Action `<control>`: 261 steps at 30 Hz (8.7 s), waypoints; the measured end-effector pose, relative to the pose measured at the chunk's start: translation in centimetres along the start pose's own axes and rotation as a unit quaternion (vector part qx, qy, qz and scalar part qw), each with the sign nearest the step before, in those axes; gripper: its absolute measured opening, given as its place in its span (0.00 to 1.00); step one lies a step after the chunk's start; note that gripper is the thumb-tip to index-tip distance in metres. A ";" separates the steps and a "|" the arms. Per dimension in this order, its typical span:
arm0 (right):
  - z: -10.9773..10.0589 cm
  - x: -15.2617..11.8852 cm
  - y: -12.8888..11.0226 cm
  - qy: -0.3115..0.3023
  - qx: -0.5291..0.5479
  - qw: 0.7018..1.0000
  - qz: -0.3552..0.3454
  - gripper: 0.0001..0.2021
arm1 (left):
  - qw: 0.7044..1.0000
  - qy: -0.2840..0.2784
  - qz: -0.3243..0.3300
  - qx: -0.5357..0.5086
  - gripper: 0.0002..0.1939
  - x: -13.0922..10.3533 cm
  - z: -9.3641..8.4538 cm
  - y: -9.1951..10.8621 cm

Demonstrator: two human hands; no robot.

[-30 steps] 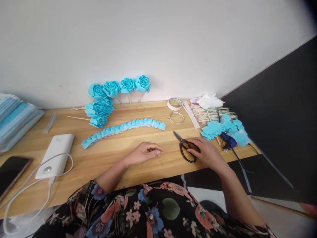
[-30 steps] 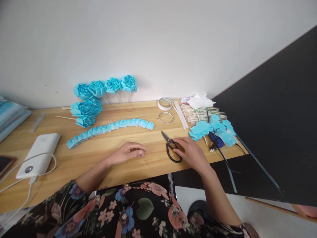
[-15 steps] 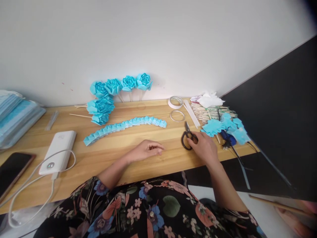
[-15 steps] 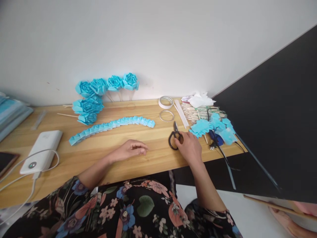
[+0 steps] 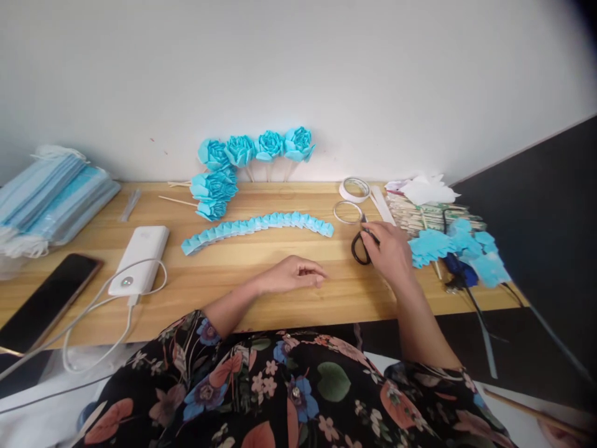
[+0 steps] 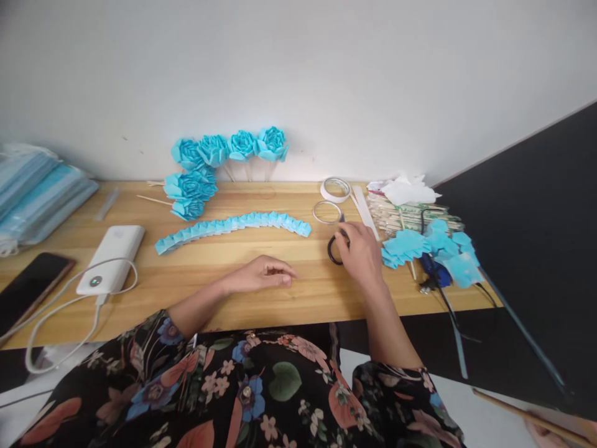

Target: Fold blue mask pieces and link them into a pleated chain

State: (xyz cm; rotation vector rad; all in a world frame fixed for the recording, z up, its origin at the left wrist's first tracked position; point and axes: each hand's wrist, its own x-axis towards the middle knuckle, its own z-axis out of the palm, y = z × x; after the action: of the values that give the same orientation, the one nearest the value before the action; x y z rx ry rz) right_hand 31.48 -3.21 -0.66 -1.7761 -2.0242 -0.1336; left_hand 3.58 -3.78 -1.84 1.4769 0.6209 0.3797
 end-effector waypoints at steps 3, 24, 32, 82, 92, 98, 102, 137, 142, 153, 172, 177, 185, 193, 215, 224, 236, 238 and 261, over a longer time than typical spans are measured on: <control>0.3 1.8 -2.1 -0.028 0.070 0.995 -0.070 0.16 | 1.000 0.001 0.002 -0.004 0.14 0.0 0.0 0.0; 6.1 12.4 -8.2 -0.267 0.159 0.947 -0.077 0.17 | 0.983 0.015 0.106 0.147 0.12 0.4 1.1 -0.7; 7.4 13.5 -8.2 -0.297 0.170 0.934 -0.100 0.10 | 0.981 0.016 0.121 0.151 0.12 0.6 1.1 -0.9; 6.6 12.1 -8.3 -0.257 0.159 0.950 -0.083 0.17 | 0.822 0.295 0.058 0.483 0.12 -0.2 -2.0 -0.7; 7.2 12.0 -8.3 -0.264 0.185 0.946 -0.029 0.22 | 0.821 0.285 0.023 0.494 0.12 0.2 -2.2 -0.8; 7.0 12.0 -8.4 -0.263 0.195 0.944 -0.034 0.23 | 0.823 0.281 0.018 0.493 0.13 0.2 -2.2 -0.5; 6.7 11.9 -8.5 -0.255 0.233 0.938 -0.040 0.23 | 0.824 0.275 0.012 0.495 0.13 0.2 -2.3 -0.5; 6.2 11.0 -7.3 -0.305 0.300 0.904 -0.028 0.16 | 0.826 0.308 0.092 0.462 0.15 -0.6 -2.5 1.1; 5.0 10.4 -7.4 -0.312 0.284 0.906 -0.025 0.16 | 0.772 0.462 0.011 0.436 0.15 -7.2 -6.4 4.7; 4.9 9.2 -8.6 -0.310 0.274 0.908 -0.058 0.17 | 0.641 0.477 -0.318 0.511 0.24 -15.0 -9.7 0.5; 0.3 8.3 -6.0 -0.310 0.295 0.903 -0.029 0.19 | 0.777 0.533 -0.051 0.331 0.20 -14.2 -11.4 2.0; 1.7 8.5 -6.4 -0.310 0.287 0.905 -0.047 0.17 | 0.742 0.588 0.005 0.321 0.18 -13.1 -12.5 3.1; 2.7 8.9 -6.1 -0.324 0.279 0.902 -0.060 0.19 | 0.701 0.646 0.105 0.283 0.13 -12.0 -12.7 4.5; 3.0 10.4 -8.9 -0.209 0.178 0.950 -0.151 0.17 | 0.761 0.601 0.162 0.183 0.11 -10.7 -13.3 5.3; 4.2 14.7 -23.5 -0.243 0.504 0.817 -0.139 0.10 | 0.828 0.515 0.220 0.009 0.24 -9.8 -12.3 2.8; 4.5 14.1 -23.0 -0.207 0.522 0.819 -0.116 0.12 | 0.841 0.518 0.152 0.034 0.14 -8.8 -12.1 2.2; 4.4 14.2 -23.9 -0.188 0.450 0.859 -0.157 0.13 | 0.843 0.509 0.175 0.020 0.15 -8.7 -12.5 1.6; 4.3 14.7 -24.1 -0.198 0.450 0.853 -0.178 0.14 | 0.833 0.522 0.182 0.006 0.16 -8.9 -12.5 1.8; 7.2 17.0 -22.7 -0.276 0.491 0.811 -0.160 0.15 | 0.823 0.528 0.167 -0.121 0.29 -8.4 -12.8 1.1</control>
State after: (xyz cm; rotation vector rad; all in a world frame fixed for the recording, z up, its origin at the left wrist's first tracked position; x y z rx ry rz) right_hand 6.50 11.08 4.25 -0.8262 -2.0888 1.2356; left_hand -10.58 1.57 0.81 1.0219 1.1208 1.5574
